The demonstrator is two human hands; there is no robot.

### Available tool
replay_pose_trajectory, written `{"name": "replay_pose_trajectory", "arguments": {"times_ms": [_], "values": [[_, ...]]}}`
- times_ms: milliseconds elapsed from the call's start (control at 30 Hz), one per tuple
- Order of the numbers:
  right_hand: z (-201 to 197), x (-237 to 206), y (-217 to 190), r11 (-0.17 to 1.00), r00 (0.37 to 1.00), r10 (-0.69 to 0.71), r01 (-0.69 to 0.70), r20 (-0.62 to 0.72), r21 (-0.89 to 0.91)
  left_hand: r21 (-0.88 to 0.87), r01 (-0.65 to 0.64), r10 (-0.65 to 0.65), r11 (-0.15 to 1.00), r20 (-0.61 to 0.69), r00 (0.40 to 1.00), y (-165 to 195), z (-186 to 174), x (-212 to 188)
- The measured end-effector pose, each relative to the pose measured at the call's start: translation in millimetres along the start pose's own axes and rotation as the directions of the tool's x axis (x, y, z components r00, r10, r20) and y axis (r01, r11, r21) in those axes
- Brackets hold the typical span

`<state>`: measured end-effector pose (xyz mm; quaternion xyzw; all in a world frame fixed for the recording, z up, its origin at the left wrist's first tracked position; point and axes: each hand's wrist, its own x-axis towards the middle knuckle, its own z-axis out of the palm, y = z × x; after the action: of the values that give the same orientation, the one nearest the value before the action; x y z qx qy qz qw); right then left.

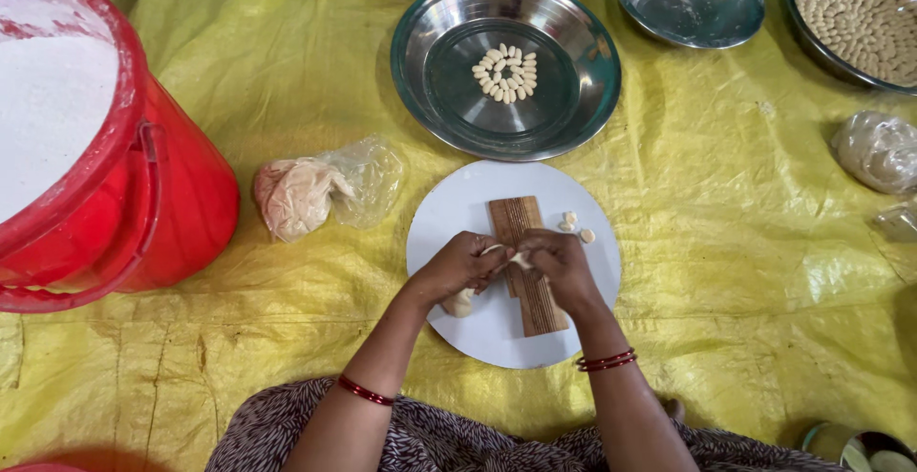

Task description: The person rolls small pieces of dough into elongated shapes using a grooved wooden board and places them into a metal bowl. The person repeatedly takes dough from a larger mass, rolls it between palms, and presses it against the board to form uniform pieces.

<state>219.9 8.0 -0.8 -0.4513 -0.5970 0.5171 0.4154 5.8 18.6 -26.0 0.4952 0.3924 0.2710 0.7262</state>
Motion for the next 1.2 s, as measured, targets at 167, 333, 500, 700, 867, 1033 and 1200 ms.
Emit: {"name": "replay_pose_trajectory", "arguments": {"times_ms": [167,333,500,700,867,1033,1200], "values": [[-63,6,5,0.985,0.896,0.145,-0.094,-0.419,0.142,-0.096,-0.101,0.063,0.99,-0.331,0.941,-2,-4,4],[-64,-3,-15,0.776,0.787,0.05,-0.418,-0.615,-0.472,-0.075,-0.079,0.048,0.994,-0.354,0.934,5,0,-1],[-53,-1,-30,0.747,0.781,0.114,-0.475,-0.614,-0.465,0.007,-0.059,0.058,0.998,-0.278,0.959,18,2,-9],[-24,3,-49,0.976,0.993,0.051,-0.072,-0.106,-0.208,-0.083,0.085,-0.084,0.993,0.018,0.996,32,3,-15],[20,-4,-65,0.945,0.993,0.052,-0.016,0.103,-0.327,-0.098,0.027,-0.017,0.995,0.102,0.995,28,6,-16],[27,-6,-66,0.875,0.992,-0.121,0.118,0.024,-0.469,-0.141,0.06,-0.045,0.988,0.109,0.993,17,-3,-11],[35,-8,-61,0.911,0.988,-0.064,0.001,-0.138,-0.412,0.065,0.064,-0.07,0.996,0.102,0.992,11,-13,-6]]}}
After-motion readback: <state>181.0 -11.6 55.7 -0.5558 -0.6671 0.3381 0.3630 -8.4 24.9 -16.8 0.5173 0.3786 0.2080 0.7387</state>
